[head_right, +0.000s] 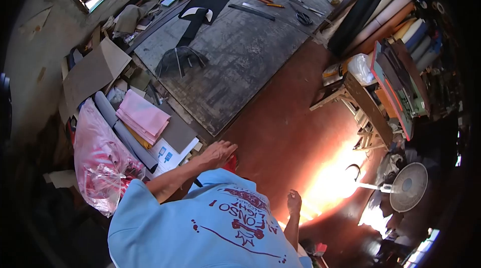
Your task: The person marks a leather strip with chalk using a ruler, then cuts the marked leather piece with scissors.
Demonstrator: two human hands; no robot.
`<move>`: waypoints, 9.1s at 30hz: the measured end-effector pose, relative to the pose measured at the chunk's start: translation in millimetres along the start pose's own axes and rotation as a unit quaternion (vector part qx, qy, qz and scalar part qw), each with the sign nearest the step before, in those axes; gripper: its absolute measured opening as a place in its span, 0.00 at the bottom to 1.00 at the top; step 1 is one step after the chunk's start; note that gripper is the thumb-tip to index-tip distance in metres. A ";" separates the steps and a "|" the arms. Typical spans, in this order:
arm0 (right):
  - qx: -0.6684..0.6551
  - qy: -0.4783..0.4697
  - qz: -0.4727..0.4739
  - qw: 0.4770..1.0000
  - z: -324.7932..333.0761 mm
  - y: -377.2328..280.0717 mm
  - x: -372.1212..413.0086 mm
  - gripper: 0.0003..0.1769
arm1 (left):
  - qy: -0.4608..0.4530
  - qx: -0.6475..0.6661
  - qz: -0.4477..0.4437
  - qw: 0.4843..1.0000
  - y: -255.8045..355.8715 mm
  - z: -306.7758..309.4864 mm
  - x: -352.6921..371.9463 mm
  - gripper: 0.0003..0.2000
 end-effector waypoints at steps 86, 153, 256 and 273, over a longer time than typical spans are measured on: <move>0.236 -0.347 0.347 0.839 -95.9 -789.4 -529.5 0.27 | 0.608 0.209 0.642 0.417 -200.5 55.8 -197.5 0.16; 0.244 -0.450 0.556 0.655 -136.0 -914.5 -376.8 0.07 | 0.694 0.600 -0.049 0.395 -238.9 232.8 -414.4 0.11; 0.525 -0.502 0.414 0.549 -275.5 -710.4 -263.2 0.15 | 0.418 -0.126 0.576 0.691 -134.5 1.3 -275.5 0.34; 0.535 -0.495 0.398 0.558 -274.6 -710.2 -263.8 0.17 | 0.385 -0.121 0.632 0.662 -150.8 -14.7 -270.3 0.38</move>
Point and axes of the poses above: each hand's wrist, its own x-axis away from the middle knuckle, its own z-axis out of the back of the hand, y = z × x, the point moved 3 cm from there along -x, towards the middle knuckle, and after that the axes turned 7 degrees about -z, right-handed, at the moved point
